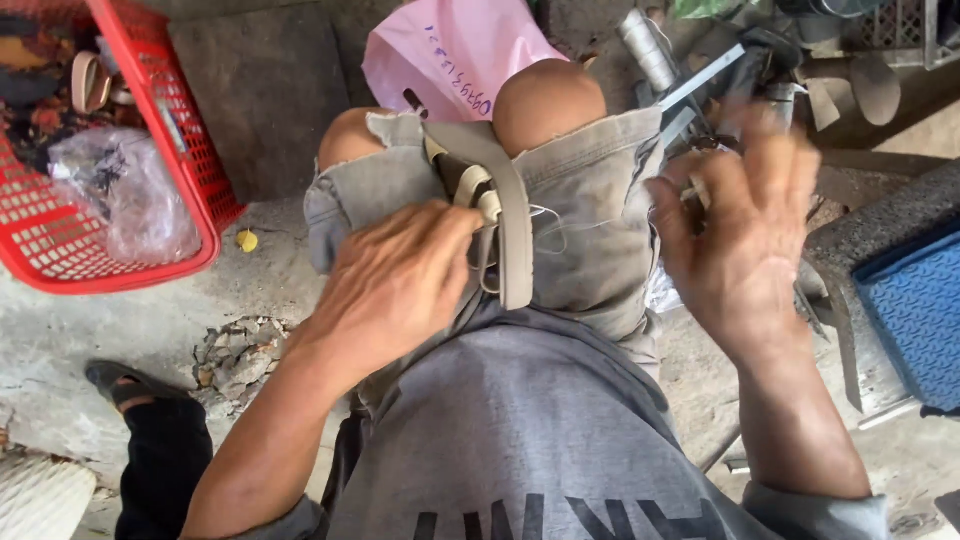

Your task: Repairing a sandal by sewing the strap with a needle and thread and finishing the thread end with a lighter.

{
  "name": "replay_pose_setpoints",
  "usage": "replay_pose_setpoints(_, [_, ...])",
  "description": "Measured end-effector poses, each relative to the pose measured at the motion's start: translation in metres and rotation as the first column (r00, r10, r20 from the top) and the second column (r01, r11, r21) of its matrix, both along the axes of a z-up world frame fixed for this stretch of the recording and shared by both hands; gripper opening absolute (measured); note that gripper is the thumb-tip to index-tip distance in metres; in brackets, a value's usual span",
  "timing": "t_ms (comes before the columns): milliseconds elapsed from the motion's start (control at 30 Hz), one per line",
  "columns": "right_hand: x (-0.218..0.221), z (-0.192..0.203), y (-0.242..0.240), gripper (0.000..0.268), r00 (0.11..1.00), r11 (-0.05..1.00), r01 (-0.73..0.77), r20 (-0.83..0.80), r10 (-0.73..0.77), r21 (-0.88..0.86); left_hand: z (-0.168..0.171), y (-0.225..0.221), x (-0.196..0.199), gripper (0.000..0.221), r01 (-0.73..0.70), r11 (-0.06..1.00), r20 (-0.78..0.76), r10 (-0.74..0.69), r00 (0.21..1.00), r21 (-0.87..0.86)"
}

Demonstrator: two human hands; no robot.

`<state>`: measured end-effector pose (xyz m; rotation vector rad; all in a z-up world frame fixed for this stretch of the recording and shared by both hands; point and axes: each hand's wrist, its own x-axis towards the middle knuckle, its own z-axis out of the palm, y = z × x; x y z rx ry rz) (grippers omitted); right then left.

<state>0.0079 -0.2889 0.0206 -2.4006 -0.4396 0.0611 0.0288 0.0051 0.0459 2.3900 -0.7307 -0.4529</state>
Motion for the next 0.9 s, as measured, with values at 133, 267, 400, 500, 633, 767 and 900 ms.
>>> replay_pose_setpoints(133, [0.004,-0.011,0.030,0.026,0.999,0.997,0.029,0.022,-0.028,-0.069,0.003,-0.015,0.002,0.008,-0.026,0.999,-0.140,0.029,0.990,0.023])
replay_pose_setpoints(267, [-0.006,0.015,0.043,0.016,0.969,0.922,-0.041,-0.210,0.130,0.385,0.000,-0.002,0.004,0.021,-0.013,0.996,-0.271,-0.011,0.963,-0.088])
replay_pose_setpoints(400, [-0.024,0.029,0.015,0.017,0.861,0.540,0.208,-0.415,0.296,0.815,-0.014,0.000,0.005,0.026,0.038,0.990,-0.147,-0.058,0.987,-0.136])
replay_pose_setpoints(500, [-0.011,0.029,0.022,0.018,0.841,0.640,0.093,-0.404,0.360,0.763,-0.015,0.000,0.009,0.024,0.090,0.991,-0.034,-0.094,0.995,-0.103])
replay_pose_setpoints(633, [0.007,0.022,0.047,0.032,0.930,0.982,-0.021,-0.357,0.088,0.187,-0.019,0.002,0.008,0.030,0.115,0.993,0.051,-0.115,0.992,0.000])
replay_pose_setpoints(767, [0.009,0.035,0.049,0.043,0.898,0.971,-0.161,-0.381,0.219,0.178,-0.026,0.003,0.005,0.032,0.120,0.993,0.097,-0.120,0.988,0.011])
replay_pose_setpoints(900, [-0.003,0.037,0.045,0.063,0.954,0.978,-0.131,-0.249,0.170,0.165,-0.036,0.013,-0.011,0.039,0.035,0.983,0.303,-0.088,0.949,0.178])
